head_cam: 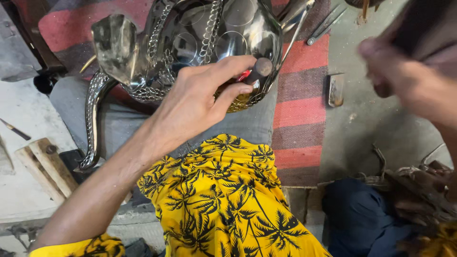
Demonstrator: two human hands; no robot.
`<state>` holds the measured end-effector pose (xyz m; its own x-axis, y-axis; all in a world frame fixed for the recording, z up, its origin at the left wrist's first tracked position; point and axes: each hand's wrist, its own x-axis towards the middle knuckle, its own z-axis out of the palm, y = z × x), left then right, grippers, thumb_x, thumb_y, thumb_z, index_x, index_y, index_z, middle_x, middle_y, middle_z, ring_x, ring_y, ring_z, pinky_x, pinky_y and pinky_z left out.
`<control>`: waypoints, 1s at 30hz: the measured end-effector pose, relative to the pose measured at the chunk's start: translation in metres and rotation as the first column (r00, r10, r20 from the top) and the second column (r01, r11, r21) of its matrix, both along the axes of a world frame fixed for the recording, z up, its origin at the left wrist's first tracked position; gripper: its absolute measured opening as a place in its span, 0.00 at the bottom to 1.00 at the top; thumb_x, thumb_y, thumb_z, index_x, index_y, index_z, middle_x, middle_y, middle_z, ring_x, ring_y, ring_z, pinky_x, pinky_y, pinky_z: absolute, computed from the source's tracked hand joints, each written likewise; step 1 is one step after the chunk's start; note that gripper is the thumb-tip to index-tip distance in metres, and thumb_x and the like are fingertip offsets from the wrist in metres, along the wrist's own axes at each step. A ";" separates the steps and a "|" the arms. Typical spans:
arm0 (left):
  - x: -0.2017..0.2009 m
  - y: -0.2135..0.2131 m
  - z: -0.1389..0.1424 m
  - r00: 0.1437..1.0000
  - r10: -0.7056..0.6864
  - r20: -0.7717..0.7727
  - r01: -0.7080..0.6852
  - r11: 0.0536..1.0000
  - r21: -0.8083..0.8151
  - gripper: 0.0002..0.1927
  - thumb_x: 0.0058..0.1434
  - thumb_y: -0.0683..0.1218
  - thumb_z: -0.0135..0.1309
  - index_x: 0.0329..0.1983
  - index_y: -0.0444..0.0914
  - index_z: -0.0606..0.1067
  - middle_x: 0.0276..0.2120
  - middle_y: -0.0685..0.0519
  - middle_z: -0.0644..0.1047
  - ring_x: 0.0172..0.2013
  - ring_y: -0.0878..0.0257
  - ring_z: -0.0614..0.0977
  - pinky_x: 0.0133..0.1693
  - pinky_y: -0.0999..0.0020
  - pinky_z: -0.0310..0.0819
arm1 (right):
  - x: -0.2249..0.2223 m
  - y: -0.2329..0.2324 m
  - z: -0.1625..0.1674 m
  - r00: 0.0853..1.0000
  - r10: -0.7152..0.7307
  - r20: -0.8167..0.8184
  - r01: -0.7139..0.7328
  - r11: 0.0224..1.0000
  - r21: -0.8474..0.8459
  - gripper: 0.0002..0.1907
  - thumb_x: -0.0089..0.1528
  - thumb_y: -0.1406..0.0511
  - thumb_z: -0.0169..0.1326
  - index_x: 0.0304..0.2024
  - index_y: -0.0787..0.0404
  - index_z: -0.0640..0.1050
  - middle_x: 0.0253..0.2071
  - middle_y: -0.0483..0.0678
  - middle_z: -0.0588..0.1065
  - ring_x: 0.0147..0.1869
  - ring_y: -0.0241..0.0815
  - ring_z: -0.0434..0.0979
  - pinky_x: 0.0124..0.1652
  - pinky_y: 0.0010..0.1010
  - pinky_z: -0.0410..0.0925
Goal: The person sits on the floor holding a steel punch against a silver metal elephant sculpture and strikes the punch with a wooden mallet to chase decorative patterns into the surface. The person repositions the punch repeatedly on different spots, rotates the sculpture, and works on its body and legs.
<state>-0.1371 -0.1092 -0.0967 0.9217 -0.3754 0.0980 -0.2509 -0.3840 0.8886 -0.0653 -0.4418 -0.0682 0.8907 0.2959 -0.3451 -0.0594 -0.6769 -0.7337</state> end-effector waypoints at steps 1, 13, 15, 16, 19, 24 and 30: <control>-0.002 0.000 -0.002 1.000 0.007 0.024 -0.007 1.000 -0.006 0.18 0.71 0.40 0.60 0.62 0.35 0.72 0.51 0.44 0.81 0.46 0.49 0.86 0.46 0.64 0.80 | -0.002 0.001 0.008 0.965 0.200 0.171 -0.177 0.974 -0.141 0.08 0.67 0.65 0.65 0.36 0.64 0.81 0.28 0.49 0.74 0.26 0.37 0.74 0.30 0.30 0.66; -0.048 -0.031 -0.022 0.891 0.428 -0.148 -0.452 0.859 -0.240 0.16 0.70 0.35 0.59 0.59 0.31 0.72 0.48 0.48 0.83 0.49 0.64 0.86 0.53 0.69 0.85 | 0.015 0.037 0.037 0.813 0.526 0.250 -0.360 0.791 -0.494 0.10 0.58 0.71 0.64 0.42 0.65 0.80 0.25 0.53 0.72 0.27 0.47 0.76 0.28 0.38 0.68; -0.054 -0.038 -0.024 0.876 0.461 -0.146 -0.483 0.841 -0.243 0.12 0.70 0.34 0.60 0.55 0.31 0.73 0.48 0.47 0.83 0.49 0.64 0.87 0.53 0.69 0.86 | 0.018 0.035 0.038 0.830 0.525 0.187 -0.396 0.791 -0.466 0.10 0.61 0.70 0.62 0.44 0.63 0.78 0.24 0.51 0.70 0.26 0.46 0.73 0.26 0.38 0.66; -0.056 -0.039 -0.024 0.870 0.473 -0.141 -0.494 0.834 -0.245 0.11 0.70 0.33 0.60 0.52 0.31 0.73 0.48 0.47 0.83 0.48 0.64 0.87 0.53 0.69 0.86 | 0.019 0.034 0.038 0.839 0.521 0.158 -0.408 0.794 -0.451 0.10 0.62 0.70 0.61 0.46 0.63 0.78 0.24 0.51 0.69 0.25 0.46 0.72 0.25 0.38 0.65; -0.057 -0.040 -0.025 0.842 0.504 -0.193 -0.540 0.785 -0.303 0.15 0.70 0.35 0.60 0.56 0.30 0.70 0.47 0.47 0.82 0.48 0.65 0.86 0.51 0.71 0.85 | 0.021 0.031 0.036 0.758 0.610 0.231 -0.440 0.740 -0.509 0.10 0.61 0.70 0.61 0.43 0.63 0.76 0.25 0.52 0.70 0.26 0.47 0.73 0.27 0.38 0.65; -0.041 -0.033 -0.024 0.894 0.388 -0.223 -0.442 0.846 -0.300 0.11 0.72 0.35 0.60 0.53 0.31 0.71 0.48 0.47 0.84 0.48 0.65 0.86 0.52 0.70 0.85 | 0.021 0.033 0.034 0.710 0.590 0.385 -0.428 0.795 -0.429 0.09 0.60 0.73 0.61 0.42 0.66 0.75 0.29 0.52 0.73 0.29 0.43 0.75 0.30 0.32 0.66; -0.028 -0.034 -0.011 0.926 0.327 -0.186 -0.359 0.917 -0.172 0.20 0.70 0.36 0.60 0.63 0.33 0.70 0.47 0.51 0.83 0.48 0.68 0.86 0.49 0.73 0.84 | 0.010 0.018 0.028 0.833 0.474 0.285 -0.337 0.844 -0.418 0.16 0.50 0.70 0.70 0.38 0.67 0.79 0.26 0.55 0.75 0.27 0.45 0.78 0.29 0.35 0.69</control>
<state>-0.1653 -0.1431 -0.1081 0.9997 -0.0206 -0.0117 0.0065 -0.2334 0.9724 -0.0550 -0.4236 -0.0399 0.7938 0.5847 -0.1671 0.5004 -0.7842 -0.3668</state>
